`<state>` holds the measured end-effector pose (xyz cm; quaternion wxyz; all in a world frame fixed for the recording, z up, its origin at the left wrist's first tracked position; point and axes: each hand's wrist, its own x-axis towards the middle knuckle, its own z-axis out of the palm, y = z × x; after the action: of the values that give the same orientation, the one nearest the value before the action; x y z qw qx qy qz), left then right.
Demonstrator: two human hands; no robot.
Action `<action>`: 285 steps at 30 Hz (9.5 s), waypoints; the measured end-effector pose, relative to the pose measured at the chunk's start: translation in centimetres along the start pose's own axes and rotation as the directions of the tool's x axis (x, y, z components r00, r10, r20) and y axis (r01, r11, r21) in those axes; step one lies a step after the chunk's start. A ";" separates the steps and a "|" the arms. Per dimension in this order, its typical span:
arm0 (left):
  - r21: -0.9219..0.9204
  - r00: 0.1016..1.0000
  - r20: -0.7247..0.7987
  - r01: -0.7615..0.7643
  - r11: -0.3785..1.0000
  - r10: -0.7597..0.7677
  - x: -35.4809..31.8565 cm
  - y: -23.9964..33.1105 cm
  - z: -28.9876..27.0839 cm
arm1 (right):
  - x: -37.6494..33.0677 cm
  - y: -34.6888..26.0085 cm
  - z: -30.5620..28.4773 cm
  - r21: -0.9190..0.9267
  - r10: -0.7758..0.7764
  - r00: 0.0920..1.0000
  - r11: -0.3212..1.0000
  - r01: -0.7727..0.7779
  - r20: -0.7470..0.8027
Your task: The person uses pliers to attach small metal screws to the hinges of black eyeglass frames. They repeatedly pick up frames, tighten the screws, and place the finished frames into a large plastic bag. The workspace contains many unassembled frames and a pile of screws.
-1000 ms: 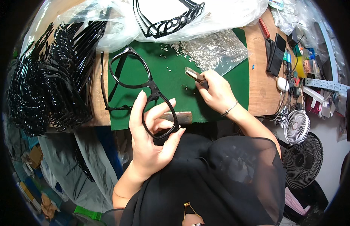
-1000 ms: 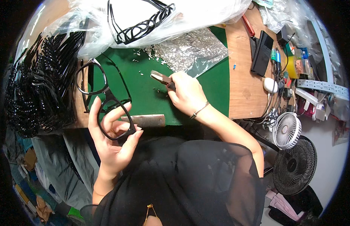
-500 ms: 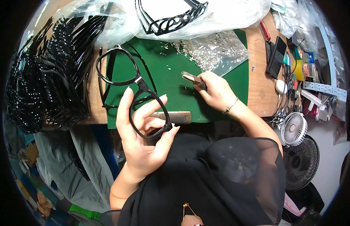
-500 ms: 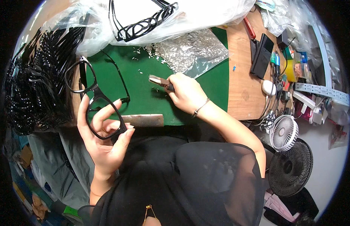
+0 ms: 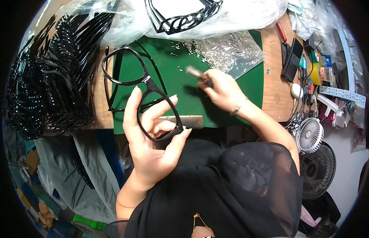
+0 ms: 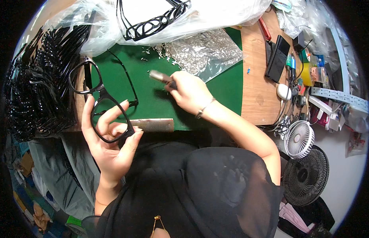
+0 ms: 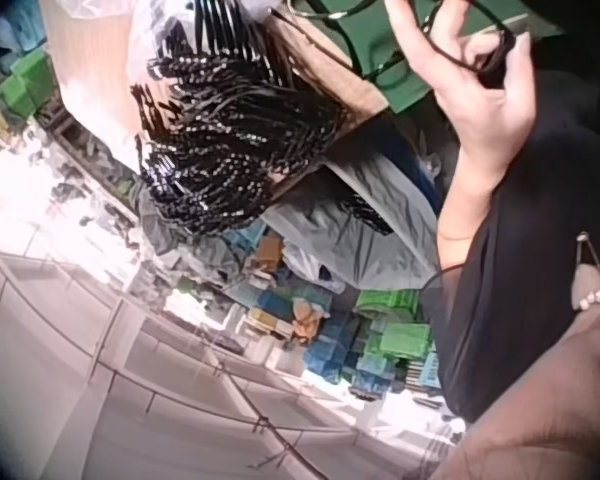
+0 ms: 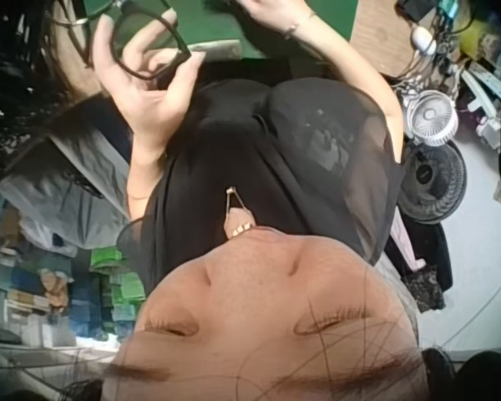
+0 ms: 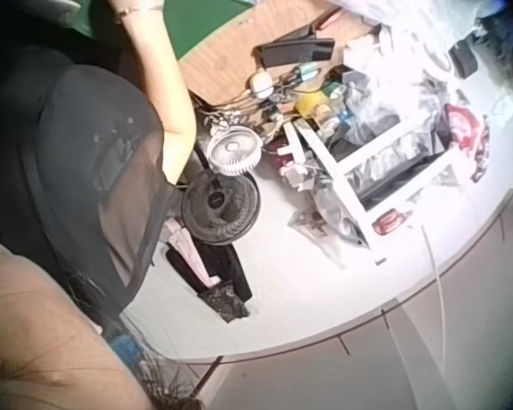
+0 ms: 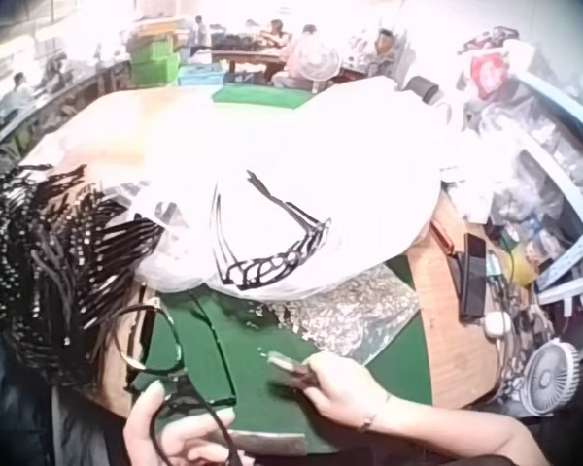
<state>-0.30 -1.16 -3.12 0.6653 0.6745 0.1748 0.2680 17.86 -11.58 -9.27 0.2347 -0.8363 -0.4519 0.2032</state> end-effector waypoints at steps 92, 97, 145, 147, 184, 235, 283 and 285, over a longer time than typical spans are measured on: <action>-0.343 0.917 0.184 0.397 0.851 -0.354 -2.4 3.8 -0.9 | -3.9 -8.5 -4.1 0.754 -0.166 0.986 0.645 0.121 -0.017; -0.241 0.858 0.283 0.497 0.834 -0.429 -2.8 4.8 -2.2 | -3.8 -7.3 -4.9 0.295 -0.440 0.872 0.881 0.371 0.215; 0.026 0.939 0.125 -0.326 0.945 0.321 21.8 0.2 1.5 | -6.3 -1.3 -3.6 0.128 -0.097 0.975 0.989 0.073 0.201; -0.470 0.991 0.102 -0.030 0.882 0.088 19.8 4.4 2.8 | -5.1 -1.1 -3.4 0.070 -0.120 0.980 0.991 0.110 0.159; 0.130 0.986 0.011 -0.169 0.977 0.169 0.6 1.1 3.1 | -5.5 -7.8 -4.8 0.906 0.026 0.998 0.419 -0.058 0.051; -0.545 0.997 0.009 0.065 0.836 -0.072 -0.6 3.1 -1.0 | -5.2 1.2 -2.6 0.050 -0.006 0.999 0.999 0.004 0.035; -0.224 0.831 0.319 0.534 0.815 -0.457 -3.7 4.9 -1.2 | -6.2 -6.7 -4.9 0.412 -0.391 0.891 0.869 0.274 0.232; -0.211 0.836 0.281 0.533 0.819 -0.472 -4.1 4.6 -0.8 | -5.6 -7.2 -5.3 0.380 -0.416 0.867 0.875 0.299 0.275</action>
<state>-4.58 -3.24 0.91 0.8160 0.5276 0.2342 0.0290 13.20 -13.96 -0.11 0.3195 -0.6366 -0.5953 0.3719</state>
